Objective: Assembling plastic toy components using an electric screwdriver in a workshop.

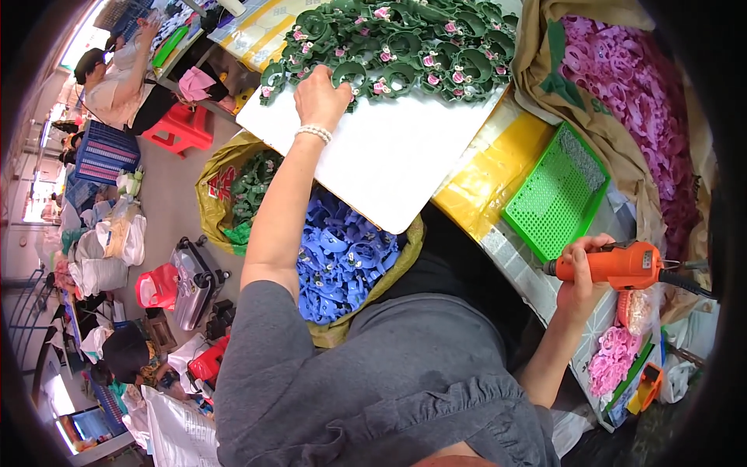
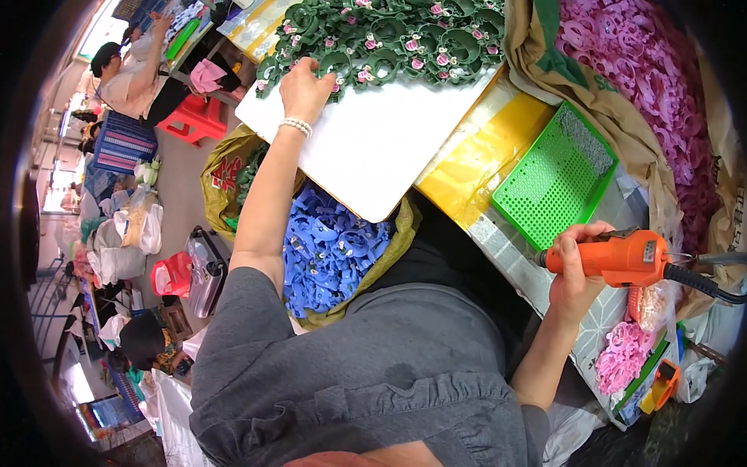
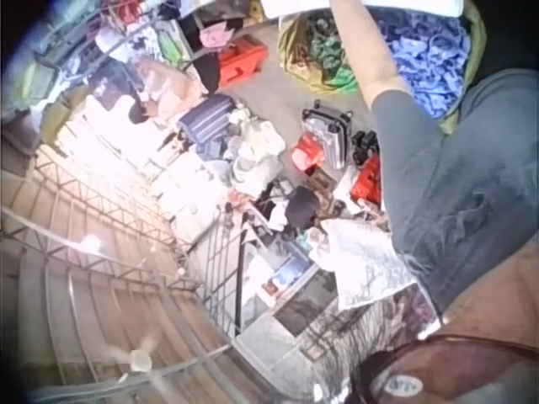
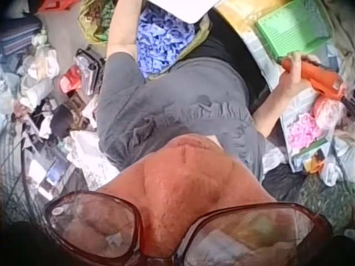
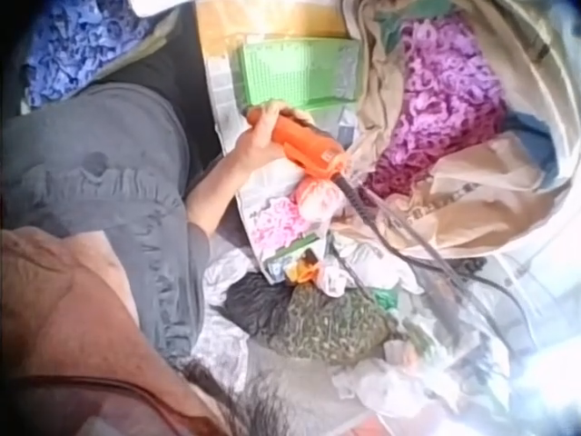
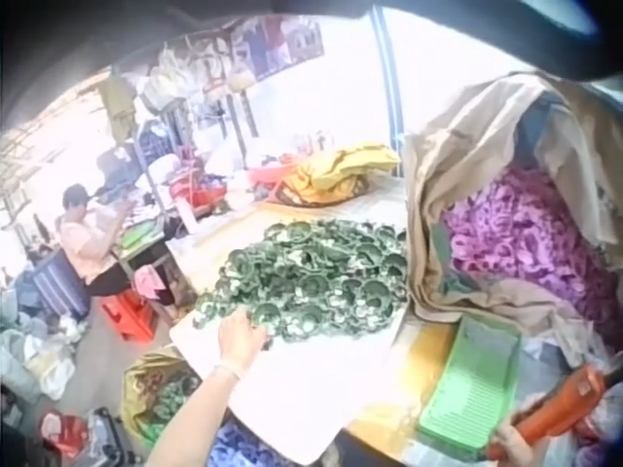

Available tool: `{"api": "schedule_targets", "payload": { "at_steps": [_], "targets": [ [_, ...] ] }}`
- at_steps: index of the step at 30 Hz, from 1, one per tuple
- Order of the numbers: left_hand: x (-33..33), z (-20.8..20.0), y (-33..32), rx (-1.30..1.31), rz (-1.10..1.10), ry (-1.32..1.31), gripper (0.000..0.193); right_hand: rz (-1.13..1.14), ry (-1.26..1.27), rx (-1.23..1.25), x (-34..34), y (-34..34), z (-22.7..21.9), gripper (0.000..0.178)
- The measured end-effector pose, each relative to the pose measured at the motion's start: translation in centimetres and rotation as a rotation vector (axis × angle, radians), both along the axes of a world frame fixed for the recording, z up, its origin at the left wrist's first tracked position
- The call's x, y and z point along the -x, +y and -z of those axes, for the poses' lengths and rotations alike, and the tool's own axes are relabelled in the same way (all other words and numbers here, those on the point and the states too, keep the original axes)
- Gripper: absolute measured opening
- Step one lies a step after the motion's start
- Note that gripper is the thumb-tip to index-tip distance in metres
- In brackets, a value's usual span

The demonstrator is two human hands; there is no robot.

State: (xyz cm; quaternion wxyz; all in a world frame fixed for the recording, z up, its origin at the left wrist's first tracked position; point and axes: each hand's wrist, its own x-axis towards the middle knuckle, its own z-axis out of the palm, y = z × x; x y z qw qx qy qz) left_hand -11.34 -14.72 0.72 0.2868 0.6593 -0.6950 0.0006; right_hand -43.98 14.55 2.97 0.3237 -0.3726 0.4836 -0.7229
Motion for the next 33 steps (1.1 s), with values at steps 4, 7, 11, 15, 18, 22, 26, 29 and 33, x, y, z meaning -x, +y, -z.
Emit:
{"api": "schedule_targets", "payload": {
  "at_steps": [4, 7, 11, 15, 18, 22, 26, 29, 33],
  "targets": [
    [0.2, -0.5, 1.6, -0.013, -0.020, 0.065, 0.037, -0.007, 0.007, -0.015, 0.6, 0.1, 0.4, 0.036],
    [-0.3, -0.8, 3.5, -0.022, -0.001, 0.089, 0.039, 0.006, 0.029, -0.017, 1.0, -0.1, 0.5, 0.036],
    [-1.5, 0.0, 5.7, -0.117, 0.025, 0.156, 0.035, 0.025, 0.025, -0.004, 1.3, -0.3, 0.2, 0.036],
    [-1.7, 0.6, 6.8, -0.175, 0.076, 0.275, 0.030, 0.002, 0.046, 0.000, 2.0, 0.1, 0.6, 0.033],
    [-1.6, 1.2, 6.7, -0.176, 0.174, 0.420, 0.023, 0.003, 0.042, -0.008, 1.9, 0.2, 0.6, 0.034],
    [-3.0, 4.0, 4.7, -0.205, 0.317, 0.557, 0.027, 0.017, 0.012, -0.028, 2.0, 0.8, 0.2, 0.035],
    [-2.9, 1.9, 6.2, -0.214, 0.340, 0.638, 0.017, -0.179, -0.030, 0.078, 3.2, 0.3, -0.5, 0.048],
    [-1.7, -0.4, 8.2, -0.291, 0.355, 0.825, 0.008, -0.047, 0.157, 0.077, 3.5, -0.6, -2.3, 0.038],
    [0.5, -1.0, 10.2, -0.443, 0.463, 1.211, 0.013, -0.033, 0.184, -0.009, 3.5, -1.6, -4.2, 0.043]
  ]
}}
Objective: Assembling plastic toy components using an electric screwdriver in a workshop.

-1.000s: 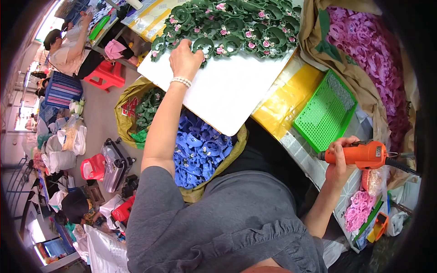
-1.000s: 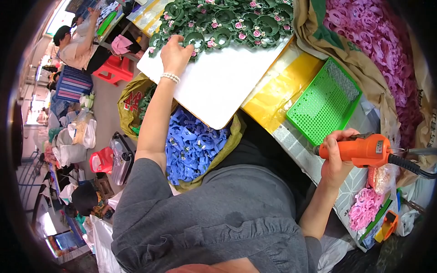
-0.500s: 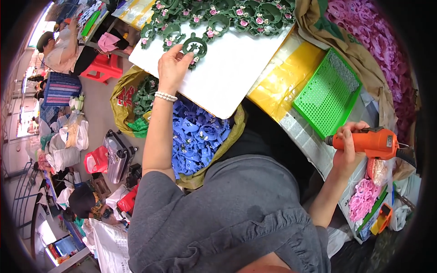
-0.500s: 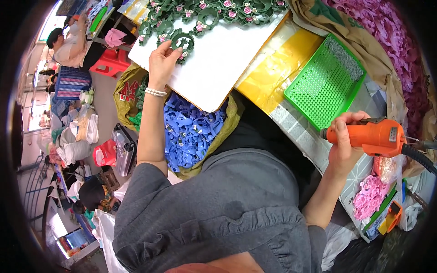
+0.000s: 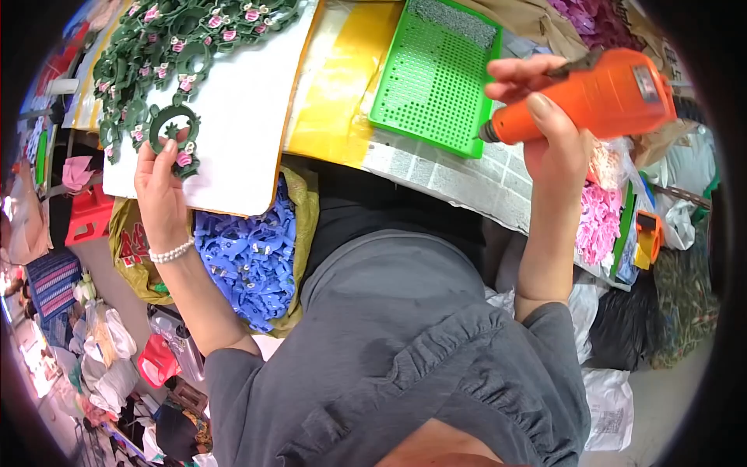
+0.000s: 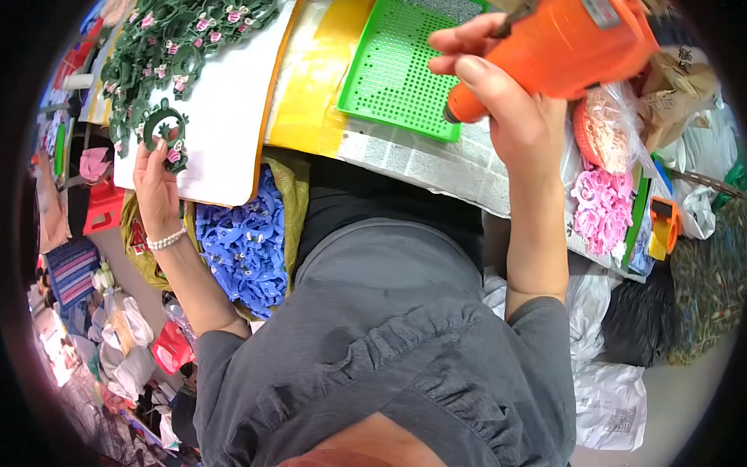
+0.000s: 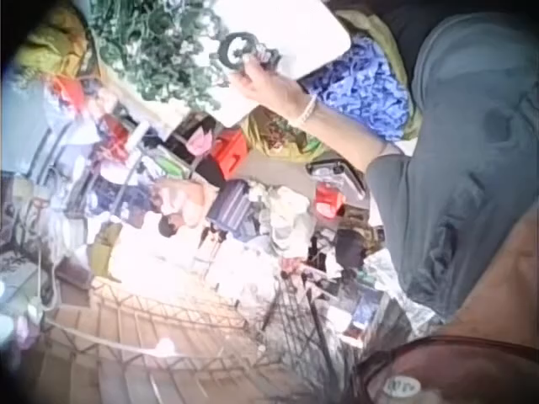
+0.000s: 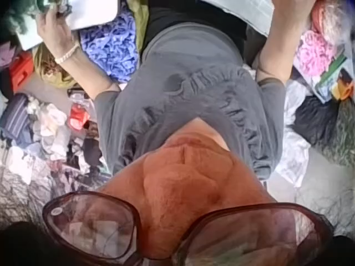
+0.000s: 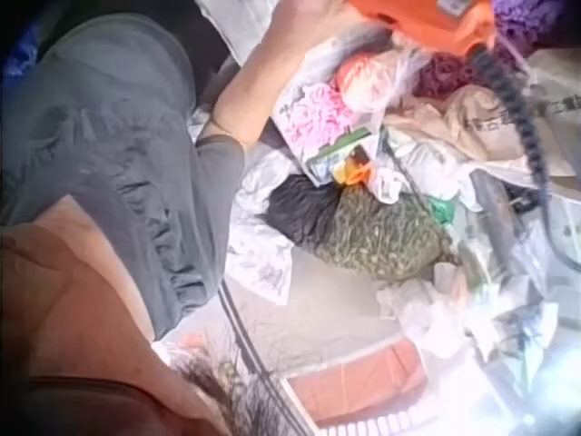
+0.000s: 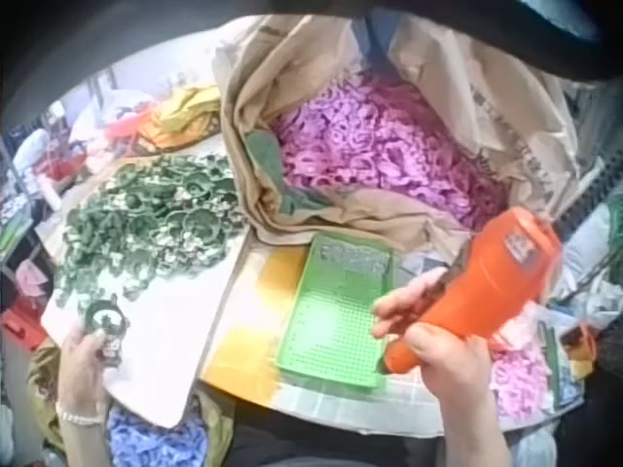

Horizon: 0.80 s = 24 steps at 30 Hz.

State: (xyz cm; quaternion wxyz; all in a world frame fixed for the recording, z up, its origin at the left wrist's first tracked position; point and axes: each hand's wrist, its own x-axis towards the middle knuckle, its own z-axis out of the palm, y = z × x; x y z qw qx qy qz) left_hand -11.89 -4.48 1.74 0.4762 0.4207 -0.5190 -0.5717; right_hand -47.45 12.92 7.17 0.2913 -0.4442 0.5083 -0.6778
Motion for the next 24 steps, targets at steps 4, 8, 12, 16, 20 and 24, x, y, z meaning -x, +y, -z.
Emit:
{"api": "schedule_targets", "payload": {
  "at_steps": [4, 8, 12, 16, 20, 24],
  "targets": [
    [4.4, -0.2, 3.7, -0.296, 0.313, 0.229, 0.026, -0.075, -0.083, 0.048, 0.4, -1.3, 1.7, 0.031],
    [8.2, 0.3, 7.1, -0.521, 0.456, 0.443, 0.039, -0.109, -0.203, 0.161, 0.1, -3.4, 4.0, 0.028],
    [11.1, 1.4, 8.8, -0.649, 0.552, 0.613, 0.041, 0.025, -0.205, 0.214, -1.3, -5.2, 4.8, 0.048],
    [12.5, 2.0, 9.8, -0.710, 0.587, 0.676, 0.042, 0.177, 0.005, 0.103, -0.5, -5.9, 6.3, 0.050],
    [13.2, 2.2, 10.4, -0.655, 0.596, 0.595, 0.046, 0.079, -0.204, 0.232, -1.1, -5.9, 5.8, 0.051],
    [13.4, 2.3, 10.7, -0.641, 0.620, 0.527, 0.046, 0.097, -0.226, 0.228, -1.2, -6.0, 6.0, 0.055]
  ]
}}
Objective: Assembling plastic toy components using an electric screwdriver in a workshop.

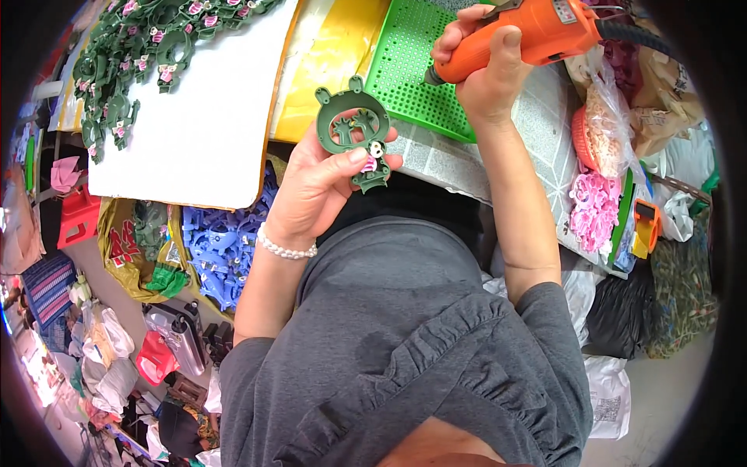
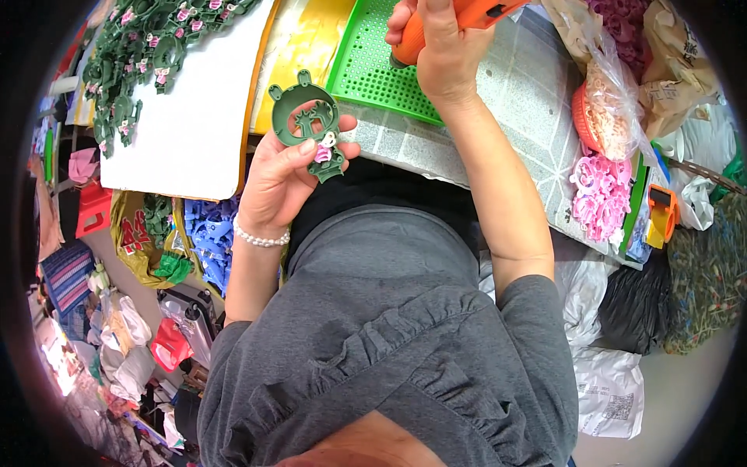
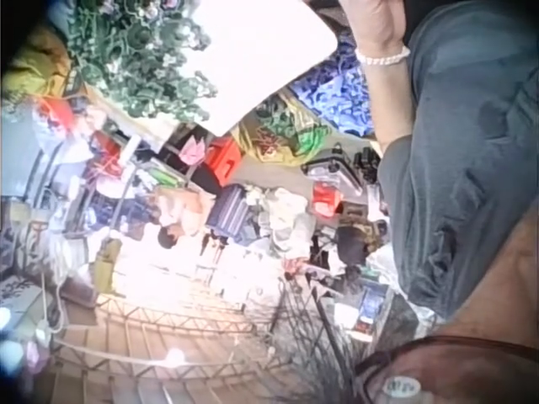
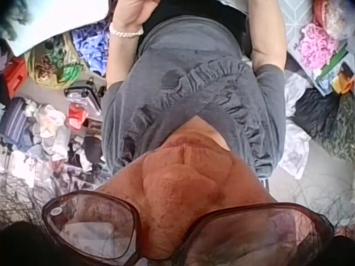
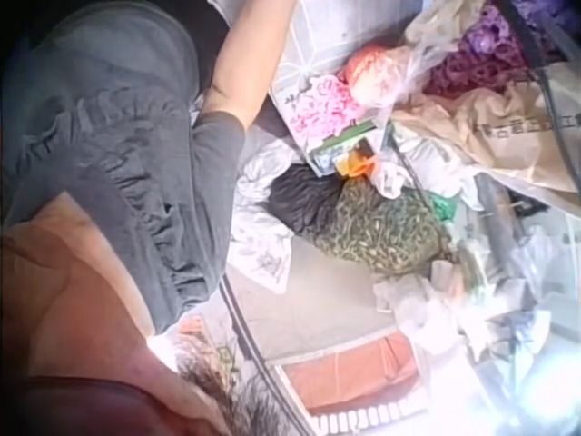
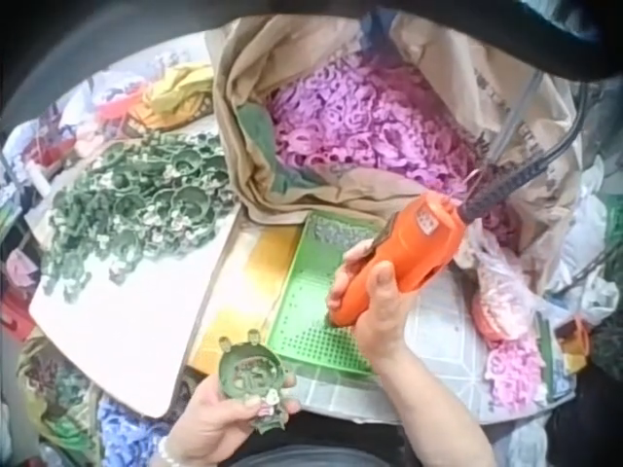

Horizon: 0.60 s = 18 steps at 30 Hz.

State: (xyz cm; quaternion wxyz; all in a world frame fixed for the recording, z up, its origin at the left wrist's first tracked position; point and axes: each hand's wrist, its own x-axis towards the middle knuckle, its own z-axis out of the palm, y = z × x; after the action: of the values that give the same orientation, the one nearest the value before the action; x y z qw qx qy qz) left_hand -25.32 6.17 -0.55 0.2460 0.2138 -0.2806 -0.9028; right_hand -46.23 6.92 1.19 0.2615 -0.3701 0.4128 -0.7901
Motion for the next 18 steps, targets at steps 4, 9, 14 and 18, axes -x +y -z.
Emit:
{"api": "schedule_targets", "payload": {
  "at_steps": [4, 9, 14, 18],
  "targets": [
    [0.06, 0.26, 0.31, -0.032, 0.027, -0.026, 0.047, 0.015, -0.020, -0.009, -0.10, -0.06, 0.11, 0.056],
    [0.04, -0.21, 0.43, -0.058, 0.051, -0.048, 0.045, 0.023, -0.033, 0.001, 0.14, -0.42, 0.54, 0.055],
    [0.24, -0.24, 0.47, -0.095, 0.059, -0.028, 0.046, 0.018, -0.034, 0.017, 0.11, -0.37, 0.50, 0.054],
    [0.41, 0.05, 0.73, -0.033, 0.046, -0.075, 0.052, 0.037, -0.005, 0.020, -0.18, -0.44, 0.31, 0.052]
  ]
}}
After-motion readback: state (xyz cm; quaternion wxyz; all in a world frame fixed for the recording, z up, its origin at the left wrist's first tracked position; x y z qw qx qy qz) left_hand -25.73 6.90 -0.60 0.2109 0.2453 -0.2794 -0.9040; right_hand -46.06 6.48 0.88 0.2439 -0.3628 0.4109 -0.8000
